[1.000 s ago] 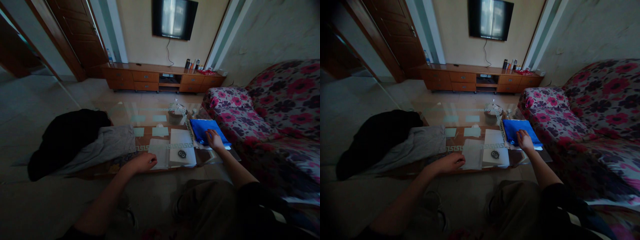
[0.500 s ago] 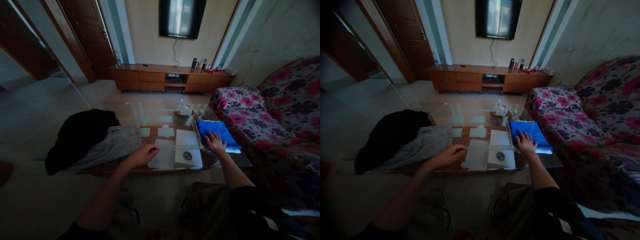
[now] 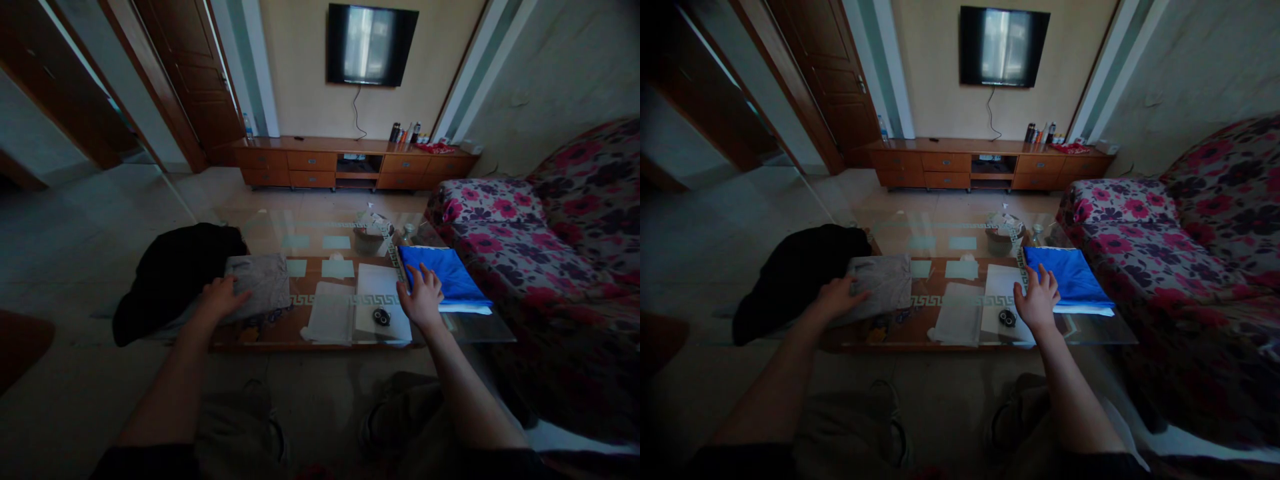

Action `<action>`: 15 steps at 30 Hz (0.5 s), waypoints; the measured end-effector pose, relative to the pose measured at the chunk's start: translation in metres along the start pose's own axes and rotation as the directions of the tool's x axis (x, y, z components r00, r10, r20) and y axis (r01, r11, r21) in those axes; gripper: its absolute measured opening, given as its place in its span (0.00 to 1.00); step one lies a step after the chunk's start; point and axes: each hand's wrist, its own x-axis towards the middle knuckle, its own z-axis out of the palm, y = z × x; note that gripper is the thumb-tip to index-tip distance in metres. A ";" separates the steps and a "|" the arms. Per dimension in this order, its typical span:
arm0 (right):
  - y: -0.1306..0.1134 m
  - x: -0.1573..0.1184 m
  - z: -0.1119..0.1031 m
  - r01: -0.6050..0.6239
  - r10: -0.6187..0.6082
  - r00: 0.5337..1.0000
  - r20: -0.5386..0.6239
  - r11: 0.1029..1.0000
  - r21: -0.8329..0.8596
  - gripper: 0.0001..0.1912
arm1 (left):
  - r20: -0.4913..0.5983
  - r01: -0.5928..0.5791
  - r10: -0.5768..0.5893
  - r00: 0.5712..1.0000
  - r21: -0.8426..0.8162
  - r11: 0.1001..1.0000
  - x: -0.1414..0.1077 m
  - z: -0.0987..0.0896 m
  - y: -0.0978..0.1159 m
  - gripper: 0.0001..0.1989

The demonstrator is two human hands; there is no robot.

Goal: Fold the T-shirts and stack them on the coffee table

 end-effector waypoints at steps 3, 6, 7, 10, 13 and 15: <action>-0.011 0.000 0.008 0.065 -0.067 0.997 0.028 0.996 0.062 0.30 | 0.187 -0.111 0.099 0.977 0.054 0.992 0.000 0.020 0.002 0.40; -0.012 0.004 0.015 0.092 -0.097 0.994 0.046 0.991 0.094 0.29 | 0.171 -0.082 0.074 0.983 0.040 0.996 -0.002 0.032 0.011 0.29; -0.011 0.005 0.016 0.093 -0.099 0.993 0.057 0.991 0.097 0.29 | 0.153 -0.057 0.052 0.987 0.030 0.998 -0.001 0.033 0.014 0.25; -0.006 0.004 0.018 0.100 -0.109 0.991 0.077 0.988 0.117 0.28 | 0.069 0.017 -0.016 0.997 -0.026 0.999 0.006 0.028 0.019 0.22; -0.002 0.005 0.016 0.084 -0.097 0.992 0.083 0.987 0.140 0.27 | -0.183 0.098 -0.133 0.974 -0.188 0.977 0.013 0.009 0.024 0.21; -0.003 0.008 0.014 0.060 -0.074 0.993 0.091 0.986 0.153 0.27 | -0.406 0.055 -0.187 0.894 -0.315 0.948 0.010 -0.009 0.030 0.20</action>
